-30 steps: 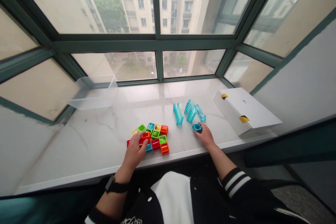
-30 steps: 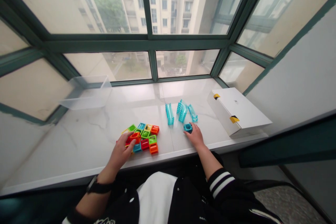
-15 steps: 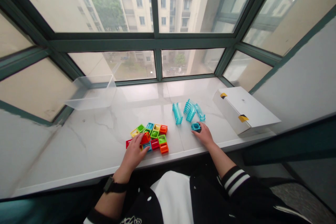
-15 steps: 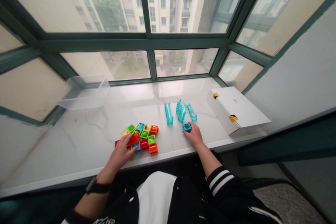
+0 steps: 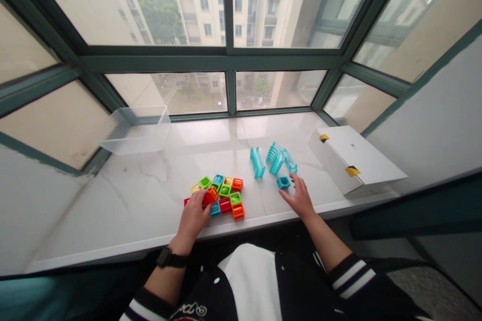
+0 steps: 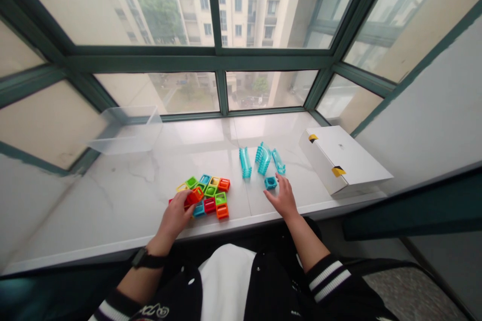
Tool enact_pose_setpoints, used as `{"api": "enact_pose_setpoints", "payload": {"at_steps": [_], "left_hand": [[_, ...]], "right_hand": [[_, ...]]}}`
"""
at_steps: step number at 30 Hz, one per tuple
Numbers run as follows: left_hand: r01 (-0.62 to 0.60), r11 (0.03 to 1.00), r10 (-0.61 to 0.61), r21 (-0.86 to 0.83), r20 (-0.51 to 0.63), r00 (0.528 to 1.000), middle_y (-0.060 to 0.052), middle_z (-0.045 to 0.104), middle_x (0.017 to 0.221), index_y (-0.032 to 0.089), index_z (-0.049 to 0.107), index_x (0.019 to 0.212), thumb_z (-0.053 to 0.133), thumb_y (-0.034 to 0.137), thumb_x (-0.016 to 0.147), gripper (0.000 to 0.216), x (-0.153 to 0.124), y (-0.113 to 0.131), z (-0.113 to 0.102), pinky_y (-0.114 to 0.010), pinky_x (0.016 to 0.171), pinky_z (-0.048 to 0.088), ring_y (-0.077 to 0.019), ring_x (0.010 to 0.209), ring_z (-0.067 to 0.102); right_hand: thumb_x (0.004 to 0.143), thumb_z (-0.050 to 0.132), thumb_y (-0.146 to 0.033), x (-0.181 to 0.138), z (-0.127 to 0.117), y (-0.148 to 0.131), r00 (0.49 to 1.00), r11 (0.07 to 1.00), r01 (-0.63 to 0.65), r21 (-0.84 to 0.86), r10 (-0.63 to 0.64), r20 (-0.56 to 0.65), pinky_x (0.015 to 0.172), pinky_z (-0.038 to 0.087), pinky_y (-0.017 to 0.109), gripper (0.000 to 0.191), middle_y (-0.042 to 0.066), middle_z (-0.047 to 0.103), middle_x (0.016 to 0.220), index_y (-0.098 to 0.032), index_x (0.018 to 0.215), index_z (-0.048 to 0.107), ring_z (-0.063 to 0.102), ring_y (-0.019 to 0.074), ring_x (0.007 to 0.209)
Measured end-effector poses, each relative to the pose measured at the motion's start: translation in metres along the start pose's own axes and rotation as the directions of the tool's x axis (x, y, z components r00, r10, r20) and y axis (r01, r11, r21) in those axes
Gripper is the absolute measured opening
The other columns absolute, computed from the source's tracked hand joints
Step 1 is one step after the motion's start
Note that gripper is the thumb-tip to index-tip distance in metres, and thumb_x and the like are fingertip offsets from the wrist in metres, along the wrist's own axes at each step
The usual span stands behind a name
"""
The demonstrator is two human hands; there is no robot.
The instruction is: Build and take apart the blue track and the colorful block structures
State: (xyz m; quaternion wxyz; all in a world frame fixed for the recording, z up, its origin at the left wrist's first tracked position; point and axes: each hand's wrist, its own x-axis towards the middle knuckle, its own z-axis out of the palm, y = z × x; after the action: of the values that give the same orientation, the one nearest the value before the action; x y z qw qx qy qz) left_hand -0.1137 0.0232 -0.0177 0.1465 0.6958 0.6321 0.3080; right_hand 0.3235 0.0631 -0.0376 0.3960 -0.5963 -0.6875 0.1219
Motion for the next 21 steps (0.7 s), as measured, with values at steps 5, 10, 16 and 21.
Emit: {"api": "enact_pose_setpoints", "payload": {"at_steps": [5, 10, 16, 21], "left_hand": [[0.063, 0.998, -0.064, -0.014, -0.074, 0.995, -0.012, 0.073, 0.123, 0.024, 0.060, 0.127, 0.063, 0.039, 0.089, 0.041, -0.002, 0.007, -0.007, -0.051, 0.101, 0.057, -0.0328, 0.113, 0.070], [0.134, 0.974, -0.156, -0.182, -0.118, 0.981, -0.010, 0.075, 0.121, 0.024, 0.056, 0.133, 0.068, 0.045, 0.089, 0.050, -0.007, 0.026, -0.022, -0.048, 0.094, 0.061, -0.0307, 0.105, 0.075], [-0.055, 0.900, 0.034, -0.433, -0.058, 0.998, -0.013, 0.069, 0.139, 0.026, 0.057, 0.136, 0.070, 0.037, 0.092, 0.047, -0.010, 0.075, -0.036, -0.050, 0.108, 0.057, -0.0301, 0.125, 0.069], [-0.234, 0.844, 0.248, -0.482, -0.037, 0.968, -0.012, 0.067, 0.144, 0.027, 0.062, 0.134, 0.070, 0.027, 0.091, 0.044, -0.011, 0.113, -0.043, -0.054, 0.114, 0.054, -0.0317, 0.134, 0.064]], "right_hand": [[0.096, 0.065, -0.043, -0.001, -0.008, -0.040, 0.994, 0.992, 0.105, 0.064, -0.104, -0.022, 0.108, 0.052, 0.058, 0.063, 0.016, 0.062, 0.137, -0.024, 0.154, 0.045, 0.059, 0.0338, 0.128], [0.098, 0.062, -0.039, 0.002, -0.003, -0.076, 0.990, 0.969, 0.119, 0.215, -0.133, 0.053, 0.101, 0.056, 0.052, 0.047, 0.011, 0.070, 0.124, -0.026, 0.143, 0.057, 0.066, 0.0302, 0.117], [0.097, 0.067, -0.051, 0.008, 0.015, -0.127, 0.903, 0.780, -0.224, 0.585, -0.060, 0.426, 0.096, 0.059, 0.046, 0.041, 0.010, 0.074, 0.117, -0.024, 0.127, 0.064, 0.072, 0.0245, 0.103], [0.086, 0.082, -0.053, 0.013, 0.021, -0.169, 0.753, 0.475, -0.531, 0.701, -0.114, 0.648, 0.096, 0.059, 0.042, 0.049, 0.007, 0.072, 0.122, -0.024, 0.122, 0.065, 0.071, 0.0250, 0.111]]}}
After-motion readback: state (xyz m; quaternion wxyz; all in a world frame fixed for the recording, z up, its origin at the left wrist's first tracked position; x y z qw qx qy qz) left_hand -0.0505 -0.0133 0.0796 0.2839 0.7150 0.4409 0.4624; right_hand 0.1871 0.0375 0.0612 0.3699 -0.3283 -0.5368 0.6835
